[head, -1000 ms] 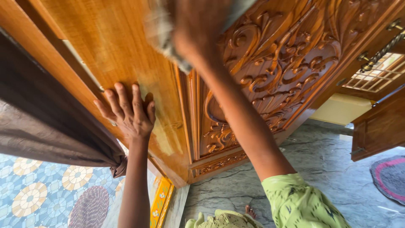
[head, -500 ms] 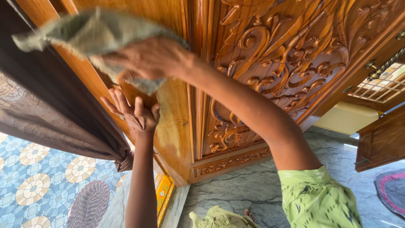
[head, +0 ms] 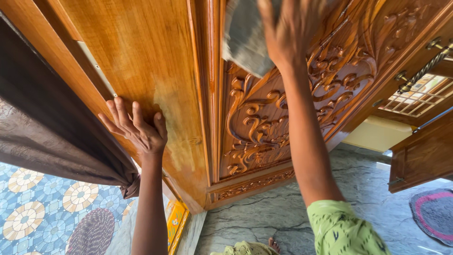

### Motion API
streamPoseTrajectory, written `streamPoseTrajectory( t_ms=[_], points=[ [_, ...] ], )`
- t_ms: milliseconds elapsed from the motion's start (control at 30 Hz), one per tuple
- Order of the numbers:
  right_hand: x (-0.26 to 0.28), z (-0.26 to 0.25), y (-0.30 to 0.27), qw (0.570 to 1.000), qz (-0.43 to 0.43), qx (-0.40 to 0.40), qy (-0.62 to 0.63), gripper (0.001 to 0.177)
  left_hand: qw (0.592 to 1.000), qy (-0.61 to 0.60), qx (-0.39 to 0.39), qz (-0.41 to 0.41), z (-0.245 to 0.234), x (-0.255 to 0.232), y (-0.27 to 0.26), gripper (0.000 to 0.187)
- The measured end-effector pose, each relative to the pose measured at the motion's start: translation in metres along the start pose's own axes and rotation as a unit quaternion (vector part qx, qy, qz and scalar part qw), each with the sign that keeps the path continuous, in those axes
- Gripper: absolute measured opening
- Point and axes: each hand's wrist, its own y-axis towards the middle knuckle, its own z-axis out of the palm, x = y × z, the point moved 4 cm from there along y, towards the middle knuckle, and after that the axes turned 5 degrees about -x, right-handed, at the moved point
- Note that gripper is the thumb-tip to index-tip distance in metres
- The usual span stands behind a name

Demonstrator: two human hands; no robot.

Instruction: The person wipes the surface of a large, ornately carved wooden door using a cloth. They systematically clean the carved details and flat panels, moving from the center toward the edges and handle area.

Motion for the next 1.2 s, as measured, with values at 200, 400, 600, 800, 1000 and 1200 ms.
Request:
streamPoseTrajectory(
  t_ms=[200, 400, 600, 800, 1000, 1200],
  points=[
    [0.008, 0.011, -0.06, 0.993, 0.101, -0.037, -0.044, 0.077, 1.0, -0.002, 0.003, -0.005, -0.002, -0.004, 0.001, 0.05],
    [0.105, 0.021, -0.059, 0.999, 0.051, 0.011, 0.004, 0.078, 1.0, -0.022, 0.001, -0.008, -0.001, -0.003, 0.0, 0.057],
    [0.207, 0.018, -0.063, 0.996, -0.062, -0.004, 0.065, 0.068, 0.997, -0.072, -0.006, -0.019, -0.002, 0.002, -0.005, 0.066],
    [0.256, 0.023, -0.144, 0.908, -0.222, 0.329, 0.137, 0.053, 0.989, -0.101, -0.105, -0.02, 0.003, 0.011, -0.011, 0.071],
    [0.234, 0.015, -0.188, 0.91, -0.272, 0.215, 0.229, 0.046, 0.99, -0.109, -0.09, -0.013, 0.004, 0.015, -0.016, 0.068],
    [0.136, 0.048, -0.148, 0.921, -0.08, 0.324, 0.202, 0.066, 0.996, -0.068, -0.064, -0.015, 0.003, 0.013, -0.008, 0.063]
  ],
)
